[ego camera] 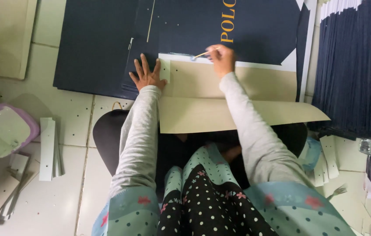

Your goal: Assembling paper bags by applying glue to templates and folding them.

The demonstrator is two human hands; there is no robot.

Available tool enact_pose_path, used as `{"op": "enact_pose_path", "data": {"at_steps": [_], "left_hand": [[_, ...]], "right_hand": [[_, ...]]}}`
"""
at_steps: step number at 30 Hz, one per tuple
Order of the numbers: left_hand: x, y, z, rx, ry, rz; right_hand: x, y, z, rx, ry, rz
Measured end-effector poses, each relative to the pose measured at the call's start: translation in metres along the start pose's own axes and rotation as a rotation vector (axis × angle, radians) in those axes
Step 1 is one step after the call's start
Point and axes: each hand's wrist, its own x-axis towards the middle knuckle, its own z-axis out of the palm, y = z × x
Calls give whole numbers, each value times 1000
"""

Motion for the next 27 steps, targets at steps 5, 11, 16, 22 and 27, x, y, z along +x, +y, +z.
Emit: {"op": "enact_pose_path", "data": {"at_steps": [5, 11, 16, 22, 27], "left_hand": [[-4, 1, -3, -8, 5, -3], [2, 0, 5, -30, 55, 2], [-1, 0, 3, -15, 27, -1], [2, 1, 3, 0, 0, -1], [-2, 2, -3, 16, -6, -16]], "right_hand": [[-1, -35, 51, 124, -63, 50], [-4, -82, 75, 114, -92, 165], [-2, -42, 82, 178, -80, 93], [-3, -18, 43, 127, -25, 104], [-6, -4, 4, 59, 32, 118]]}}
